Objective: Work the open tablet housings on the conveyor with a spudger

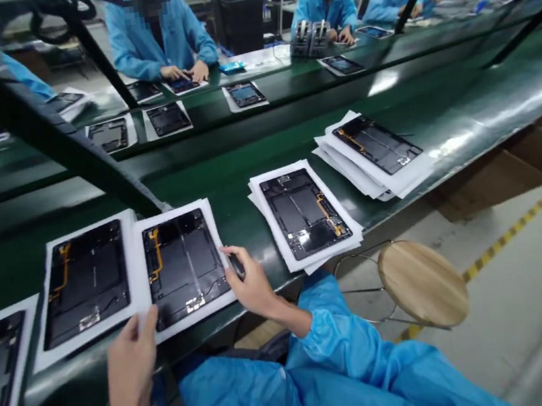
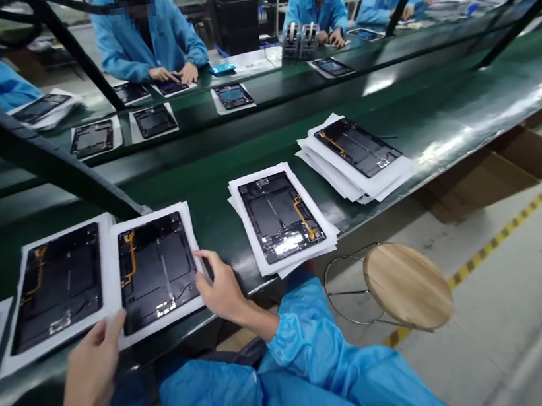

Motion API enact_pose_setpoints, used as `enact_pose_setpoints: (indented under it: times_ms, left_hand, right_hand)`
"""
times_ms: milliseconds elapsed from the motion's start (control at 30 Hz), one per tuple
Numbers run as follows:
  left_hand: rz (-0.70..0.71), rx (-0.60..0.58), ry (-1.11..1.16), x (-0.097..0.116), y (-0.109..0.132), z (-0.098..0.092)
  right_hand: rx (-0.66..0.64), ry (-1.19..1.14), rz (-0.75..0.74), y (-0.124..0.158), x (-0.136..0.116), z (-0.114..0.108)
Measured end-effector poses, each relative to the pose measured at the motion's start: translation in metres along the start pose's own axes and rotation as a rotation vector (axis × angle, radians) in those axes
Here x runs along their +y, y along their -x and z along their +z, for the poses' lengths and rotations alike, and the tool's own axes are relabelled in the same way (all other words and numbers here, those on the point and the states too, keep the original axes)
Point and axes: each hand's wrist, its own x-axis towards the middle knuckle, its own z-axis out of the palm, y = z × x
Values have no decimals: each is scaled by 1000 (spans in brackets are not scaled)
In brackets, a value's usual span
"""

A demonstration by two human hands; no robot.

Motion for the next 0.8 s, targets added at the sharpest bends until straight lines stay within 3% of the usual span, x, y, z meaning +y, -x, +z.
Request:
enact_pose_setpoints:
  times_ms: [100,167,233,333,400,500,567,667,800]
  left_hand:
    - [-172,220,-204,28,34,-18]
    - [-87,293,-73,50,59,-16]
    - [43,145,169,69,78,-1]
    - [130,-343,354,91,86,46]
    - [145,-570,447,106,83,85]
    - [155,-674,471,126,77,136]
    - [161,-715,462,138,76,159]
    - [173,-779,429,150,78,176]
    - [192,-835,381,157,82,181]
  right_hand:
    - [-70,-22,-36,15,-27,-30]
    - [-29,-41,-67,22,-46,-61]
    - [119,60,-144,22,-59,-100]
    - [417,200,-244,10,-60,-162]
    - [590,280,-266,-1,-49,-200]
    - [735,421,-218,-8,-21,-245]
    - [773,476,-153,-5,-2,-264]
    - [719,526,-73,2,17,-276]
    - [620,581,-38,6,23,-273]
